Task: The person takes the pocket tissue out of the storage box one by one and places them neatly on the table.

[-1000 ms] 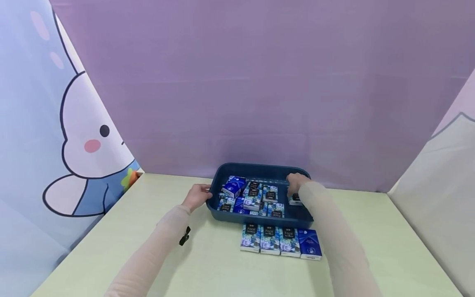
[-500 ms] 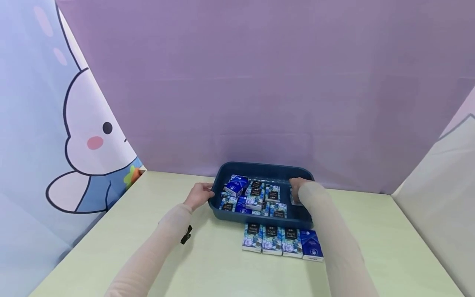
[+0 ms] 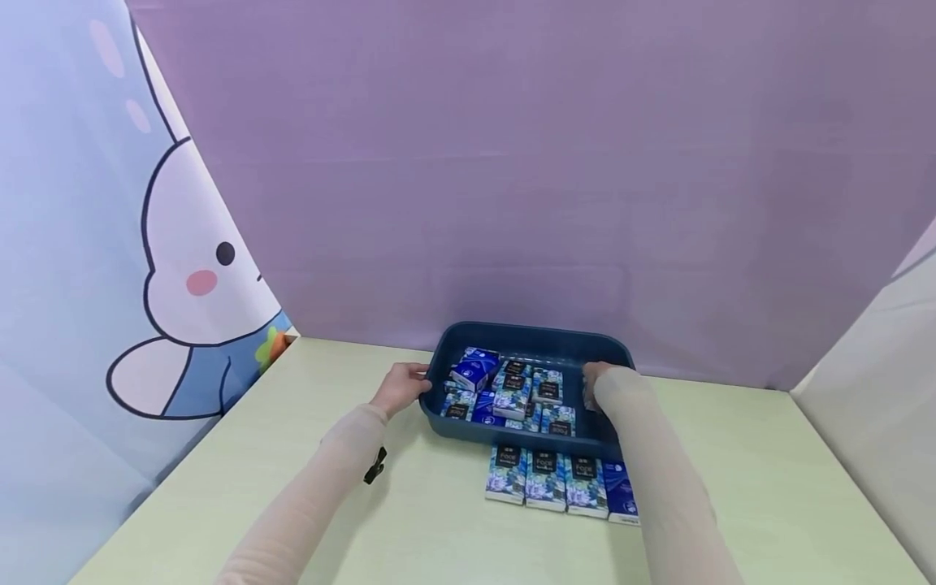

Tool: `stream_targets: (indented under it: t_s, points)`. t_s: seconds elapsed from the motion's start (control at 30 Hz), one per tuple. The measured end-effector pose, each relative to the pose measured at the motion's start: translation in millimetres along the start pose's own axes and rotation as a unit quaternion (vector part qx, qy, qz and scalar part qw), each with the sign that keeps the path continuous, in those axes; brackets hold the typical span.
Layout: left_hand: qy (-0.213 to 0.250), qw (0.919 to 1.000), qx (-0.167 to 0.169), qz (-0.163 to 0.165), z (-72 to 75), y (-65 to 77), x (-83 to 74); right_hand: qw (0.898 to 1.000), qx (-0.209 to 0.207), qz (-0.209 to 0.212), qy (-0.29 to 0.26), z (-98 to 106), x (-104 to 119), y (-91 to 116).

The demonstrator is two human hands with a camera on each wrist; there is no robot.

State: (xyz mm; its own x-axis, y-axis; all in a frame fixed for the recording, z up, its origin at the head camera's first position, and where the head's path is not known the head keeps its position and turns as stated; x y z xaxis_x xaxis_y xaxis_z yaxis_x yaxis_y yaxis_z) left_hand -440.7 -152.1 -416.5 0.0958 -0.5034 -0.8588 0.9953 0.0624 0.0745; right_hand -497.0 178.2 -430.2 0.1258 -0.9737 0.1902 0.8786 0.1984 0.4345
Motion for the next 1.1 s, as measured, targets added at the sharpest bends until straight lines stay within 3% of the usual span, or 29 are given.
stream_targets:
  t_s: [0.1, 0.23, 0.73, 1.0, 1.1]
  points:
    - [-0.006, 1.0, 0.003, -0.003, -0.7, 0.7, -2.0, 1.0, 0.005, -0.01, -0.014, -2, -1, 4]
    - [-0.007, 1.0, 0.002, -0.002, 0.4, 3.3, -4.4, 0.997, -0.004, -0.041, -0.072, -1, -2, 12]
    - [-0.007, 0.9999, 0.003, -0.01, 1.6, 6.8, -7.7, 0.997, -0.013, -0.018, -0.076, -2, -5, -2]
    - [-0.008, 0.9999, 0.003, -0.011, 1.3, 5.3, -5.7, 0.999, -0.024, 0.031, 0.001, 2, 7, -5]
    - [-0.012, 0.9999, 0.002, -0.01, 1.8, 4.4, -4.8, 0.999, -0.018, 0.034, 0.001, 5, 9, -6]
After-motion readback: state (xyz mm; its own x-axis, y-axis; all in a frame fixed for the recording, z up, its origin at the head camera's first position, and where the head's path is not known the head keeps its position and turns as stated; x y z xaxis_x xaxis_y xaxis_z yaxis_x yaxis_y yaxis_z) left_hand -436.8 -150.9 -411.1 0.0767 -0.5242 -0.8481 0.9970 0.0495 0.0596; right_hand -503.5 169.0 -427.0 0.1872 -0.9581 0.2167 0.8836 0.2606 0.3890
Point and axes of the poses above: each hand's wrist, its own y-axis away from the middle knuckle, its own z-axis out of the back of the hand, x = y × z, the point moved 8 cm from there along -y, towards the middle knuckle, and after that the axes turned 3 degrees about x, right-handed, at the moved point
